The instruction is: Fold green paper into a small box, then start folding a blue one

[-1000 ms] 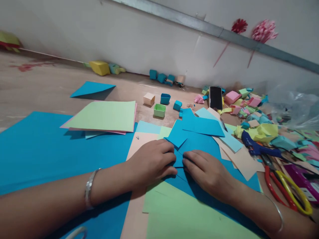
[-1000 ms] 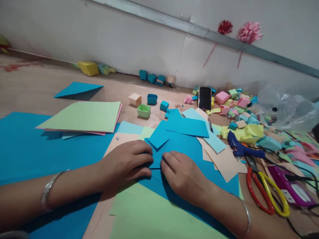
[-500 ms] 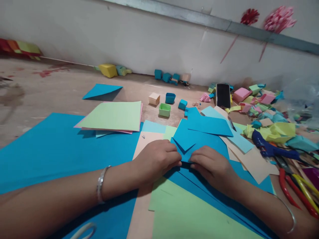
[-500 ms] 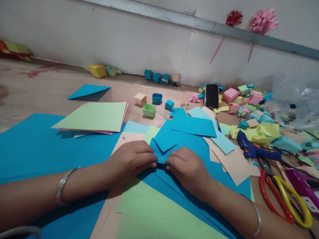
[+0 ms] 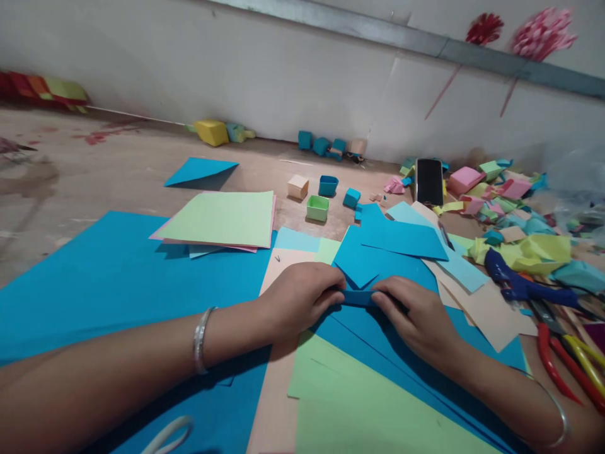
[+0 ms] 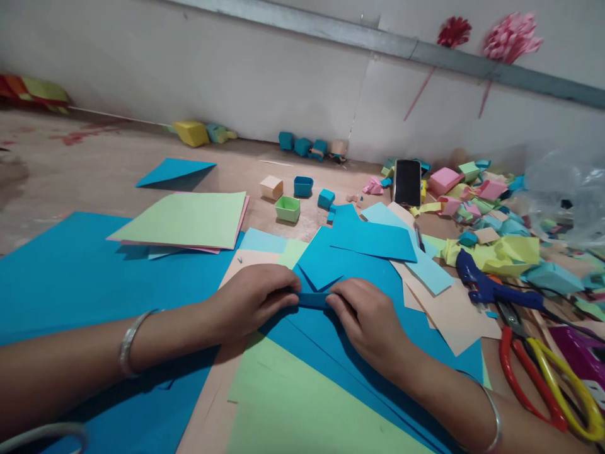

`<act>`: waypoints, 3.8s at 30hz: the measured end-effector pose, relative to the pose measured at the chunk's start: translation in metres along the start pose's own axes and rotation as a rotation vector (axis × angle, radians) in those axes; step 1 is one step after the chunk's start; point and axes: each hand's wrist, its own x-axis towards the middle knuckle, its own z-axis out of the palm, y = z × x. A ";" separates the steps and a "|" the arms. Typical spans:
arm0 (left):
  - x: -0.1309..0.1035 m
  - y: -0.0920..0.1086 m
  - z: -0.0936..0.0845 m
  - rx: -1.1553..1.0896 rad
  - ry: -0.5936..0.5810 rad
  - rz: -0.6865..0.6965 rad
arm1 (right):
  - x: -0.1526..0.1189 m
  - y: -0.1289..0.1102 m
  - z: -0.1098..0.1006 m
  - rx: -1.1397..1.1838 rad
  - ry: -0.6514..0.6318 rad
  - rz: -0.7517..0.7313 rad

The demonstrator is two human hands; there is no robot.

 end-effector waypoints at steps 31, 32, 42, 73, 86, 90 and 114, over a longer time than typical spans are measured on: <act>0.009 0.002 0.011 0.121 0.041 -0.177 | 0.004 -0.001 0.009 -0.263 0.033 0.112; 0.009 0.002 0.011 0.122 0.038 -0.181 | 0.003 -0.001 0.010 -0.278 0.039 0.105; 0.010 -0.004 0.005 0.245 0.055 -0.140 | 0.008 0.005 0.008 -0.475 0.107 -0.066; 0.010 0.001 0.005 -0.035 0.076 -0.096 | 0.008 -0.003 -0.002 -0.091 0.111 -0.156; 0.006 0.008 0.001 -0.449 0.298 -0.296 | 0.013 -0.011 -0.010 0.269 0.127 0.287; 0.008 0.010 -0.001 -0.677 0.171 -0.368 | 0.011 -0.012 -0.010 0.357 0.122 0.302; 0.005 0.015 -0.001 -1.158 0.034 -0.507 | 0.007 -0.006 -0.009 0.959 -0.039 0.404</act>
